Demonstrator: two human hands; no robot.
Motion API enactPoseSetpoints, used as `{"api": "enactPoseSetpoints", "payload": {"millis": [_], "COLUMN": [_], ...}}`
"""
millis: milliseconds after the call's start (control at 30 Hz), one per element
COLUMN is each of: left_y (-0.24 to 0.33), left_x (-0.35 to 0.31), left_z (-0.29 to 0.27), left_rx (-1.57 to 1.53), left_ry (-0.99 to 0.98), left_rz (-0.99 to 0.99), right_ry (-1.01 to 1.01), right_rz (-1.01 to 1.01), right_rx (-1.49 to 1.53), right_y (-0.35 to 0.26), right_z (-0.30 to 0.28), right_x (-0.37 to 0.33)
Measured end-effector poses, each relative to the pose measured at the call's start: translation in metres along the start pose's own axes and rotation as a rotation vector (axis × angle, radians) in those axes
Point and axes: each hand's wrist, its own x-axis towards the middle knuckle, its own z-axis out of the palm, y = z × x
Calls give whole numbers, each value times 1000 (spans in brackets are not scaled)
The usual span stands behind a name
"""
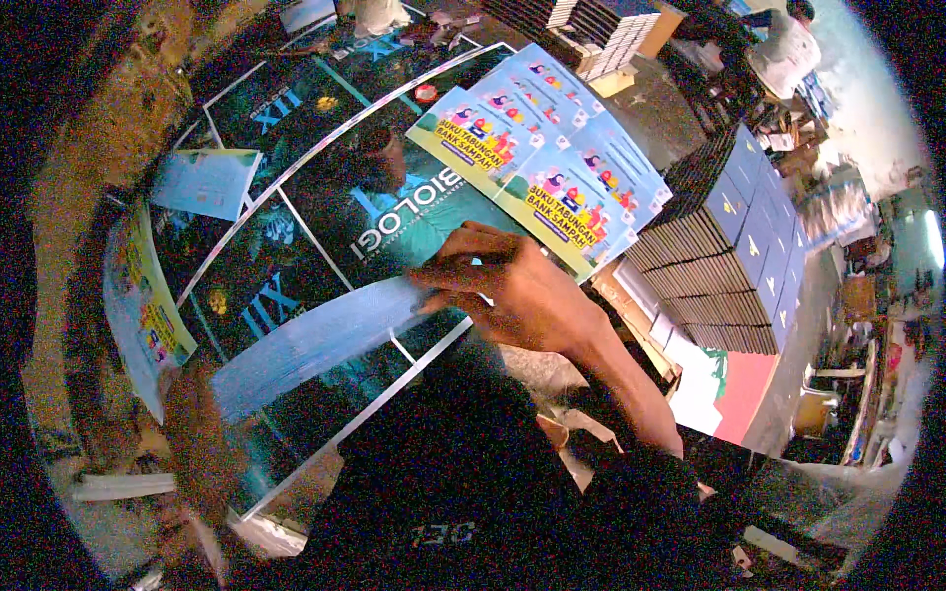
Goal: The person folds printed paper covers by hand, presses the creases using a wooden block, and flips through and aligns them into a stack.
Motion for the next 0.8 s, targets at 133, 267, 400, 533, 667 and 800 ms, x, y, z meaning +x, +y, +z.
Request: {"api": "enactPoseSetpoints", "payload": {"millis": [133,267,400,533,667,800], "left_y": [45,32,15,0,13,20], "left_x": [22,24,33,36,55,48], "left_z": [34,51,47,15,-5,39], "left_rx": [-178,-77,-176,-165,-115,53], "left_ry": [65,132,29,89,-38,109], "left_rz": [-71,42,65,250,500,607], "right_ry": [-43,-167,-176,-135,-178,-466], "right_rz": [-39,227,257,205,230,411], "right_rx": [-104,292,231,244,204,343], "right_y": [0,10,-9,-27,-49,-49], "right_z": [0,2,12,30,51,70], "right_x": [-8,-35,-42,-68,-132,-122]}}
